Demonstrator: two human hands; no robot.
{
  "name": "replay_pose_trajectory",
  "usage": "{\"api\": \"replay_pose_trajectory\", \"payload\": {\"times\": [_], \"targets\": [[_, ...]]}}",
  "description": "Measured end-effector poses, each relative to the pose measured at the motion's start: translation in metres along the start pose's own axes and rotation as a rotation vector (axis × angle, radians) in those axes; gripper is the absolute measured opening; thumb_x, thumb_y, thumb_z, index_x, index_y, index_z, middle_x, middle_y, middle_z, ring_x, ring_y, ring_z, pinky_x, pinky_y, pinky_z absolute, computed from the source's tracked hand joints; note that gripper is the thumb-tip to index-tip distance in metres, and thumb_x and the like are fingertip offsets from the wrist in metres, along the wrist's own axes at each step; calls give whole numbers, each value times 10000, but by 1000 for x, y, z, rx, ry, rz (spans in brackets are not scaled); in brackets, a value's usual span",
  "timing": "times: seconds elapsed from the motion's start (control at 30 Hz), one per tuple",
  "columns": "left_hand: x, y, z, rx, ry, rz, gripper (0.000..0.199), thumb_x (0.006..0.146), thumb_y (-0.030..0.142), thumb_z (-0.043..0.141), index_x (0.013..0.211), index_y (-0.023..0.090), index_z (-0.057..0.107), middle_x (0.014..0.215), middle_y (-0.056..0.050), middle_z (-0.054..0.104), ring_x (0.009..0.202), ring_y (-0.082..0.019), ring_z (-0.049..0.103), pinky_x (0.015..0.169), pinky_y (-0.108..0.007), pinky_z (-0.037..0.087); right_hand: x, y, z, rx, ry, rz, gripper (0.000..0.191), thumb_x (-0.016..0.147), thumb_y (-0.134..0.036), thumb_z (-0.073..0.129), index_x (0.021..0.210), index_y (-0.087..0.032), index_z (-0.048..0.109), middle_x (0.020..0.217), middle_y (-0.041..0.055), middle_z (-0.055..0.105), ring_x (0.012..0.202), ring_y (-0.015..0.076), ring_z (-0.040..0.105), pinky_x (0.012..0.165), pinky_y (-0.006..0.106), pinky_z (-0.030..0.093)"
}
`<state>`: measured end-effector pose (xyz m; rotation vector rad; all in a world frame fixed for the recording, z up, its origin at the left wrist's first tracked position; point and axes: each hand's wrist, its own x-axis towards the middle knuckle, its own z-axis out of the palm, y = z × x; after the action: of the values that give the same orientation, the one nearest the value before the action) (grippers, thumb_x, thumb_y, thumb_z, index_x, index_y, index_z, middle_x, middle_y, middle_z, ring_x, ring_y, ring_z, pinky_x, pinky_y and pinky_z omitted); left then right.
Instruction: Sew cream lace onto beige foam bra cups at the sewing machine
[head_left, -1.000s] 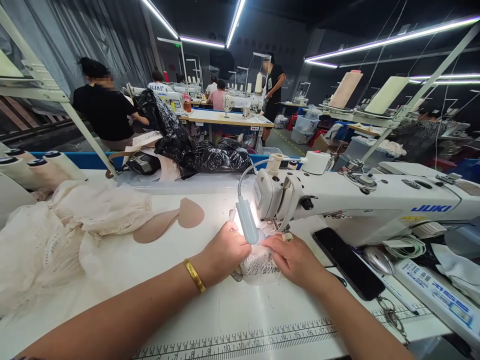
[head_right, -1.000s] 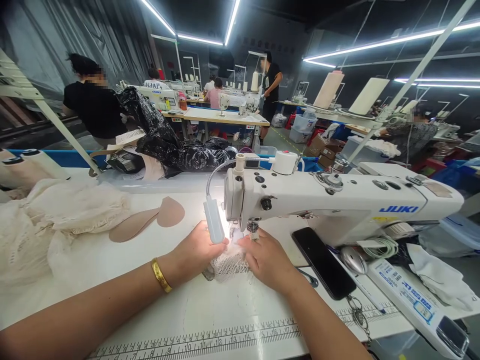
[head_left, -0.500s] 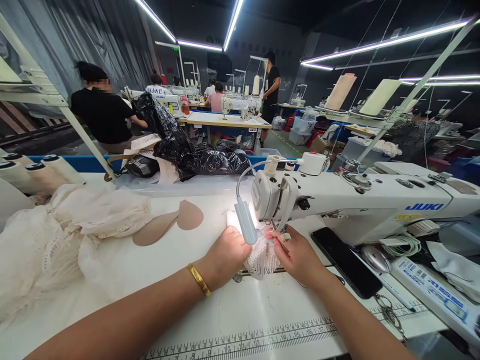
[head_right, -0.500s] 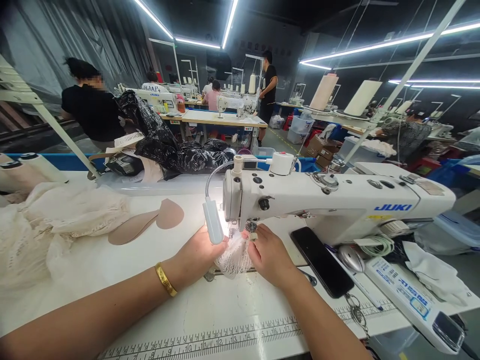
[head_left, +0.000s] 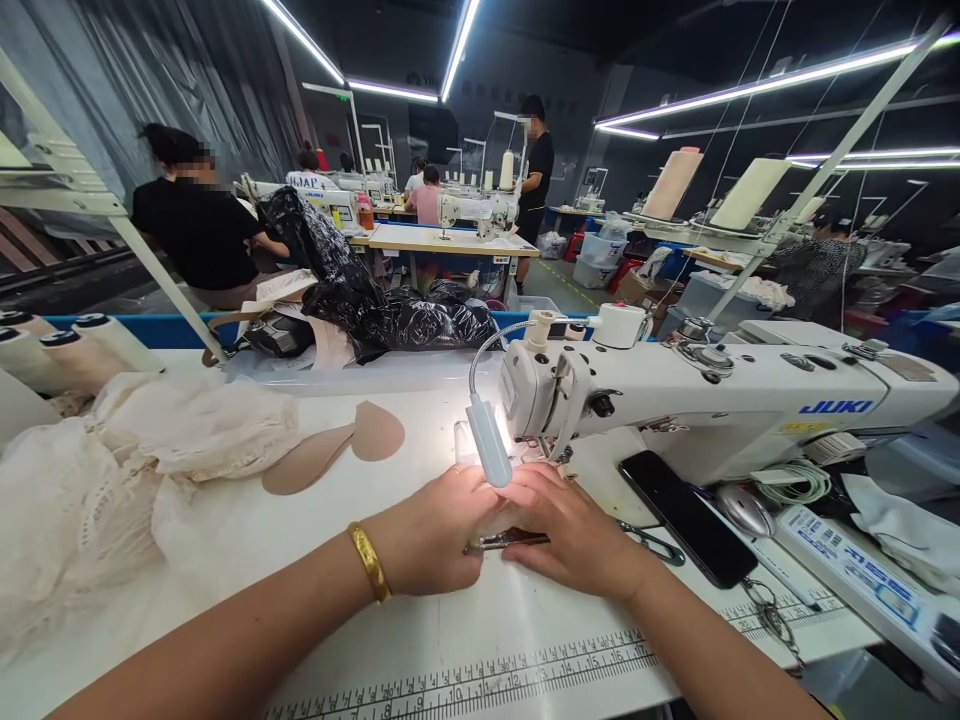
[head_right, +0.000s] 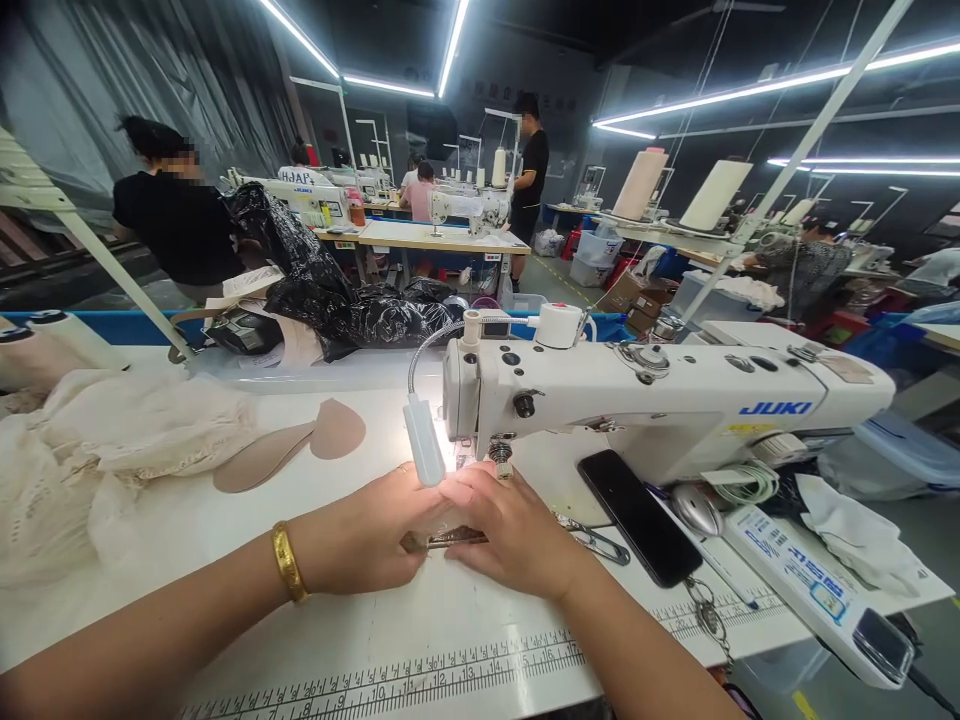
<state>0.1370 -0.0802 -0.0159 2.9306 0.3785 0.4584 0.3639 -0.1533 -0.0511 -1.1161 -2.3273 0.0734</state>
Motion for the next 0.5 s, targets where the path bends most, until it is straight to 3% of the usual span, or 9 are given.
{"api": "replay_pose_trajectory", "payload": {"times": [0.13, 0.23, 0.3, 0.4, 0.5], "targets": [[-2, -3, 16, 90, 22, -39, 179, 687, 29, 576, 724, 196, 523, 766, -9, 566, 689, -175, 477, 598, -316, 317, -3, 8, 10, -174, 13, 70, 365, 892, -27, 477, 1206, -207, 530, 1108, 94, 664, 978, 244, 605, 765, 349, 481], [3, -6, 24, 86, 93, 109, 208, 692, -11, 520, 732, 193, 500, 830, -11, 617, 715, -174, 499, 665, -330, 360, -5, 16, 16, -283, -2, 101, 323, 789, 47, 431, 917, -219, 560, 860, 32, 621, 781, 205, 550, 659, 304, 390], [5, -7, 22, 35, 43, 184, 240, 684, -24, 513, 782, 195, 502, 901, -14, 642, 729, -168, 516, 682, -320, 385, -6, 20, 18, -316, -18, 99, 323, 764, 71, 407, 804, -221, 540, 778, 14, 585, 700, 185, 501, 652, 301, 373], [2, -10, 14, 75, -55, 113, 272, 636, -35, 535, 740, 200, 445, 845, -6, 620, 646, -156, 466, 599, -315, 325, -6, 23, 16, -300, -3, 110, 352, 822, 63, 400, 866, -215, 612, 806, 27, 642, 717, 187, 530, 710, 312, 414], [-2, -16, 11, 164, -44, 38, 291, 629, -40, 556, 753, 200, 447, 786, -4, 582, 639, -165, 448, 609, -317, 303, -5, 21, 13, -268, 32, 130, 398, 891, 18, 426, 1078, -223, 682, 1002, 69, 738, 886, 225, 621, 792, 347, 459]]}}
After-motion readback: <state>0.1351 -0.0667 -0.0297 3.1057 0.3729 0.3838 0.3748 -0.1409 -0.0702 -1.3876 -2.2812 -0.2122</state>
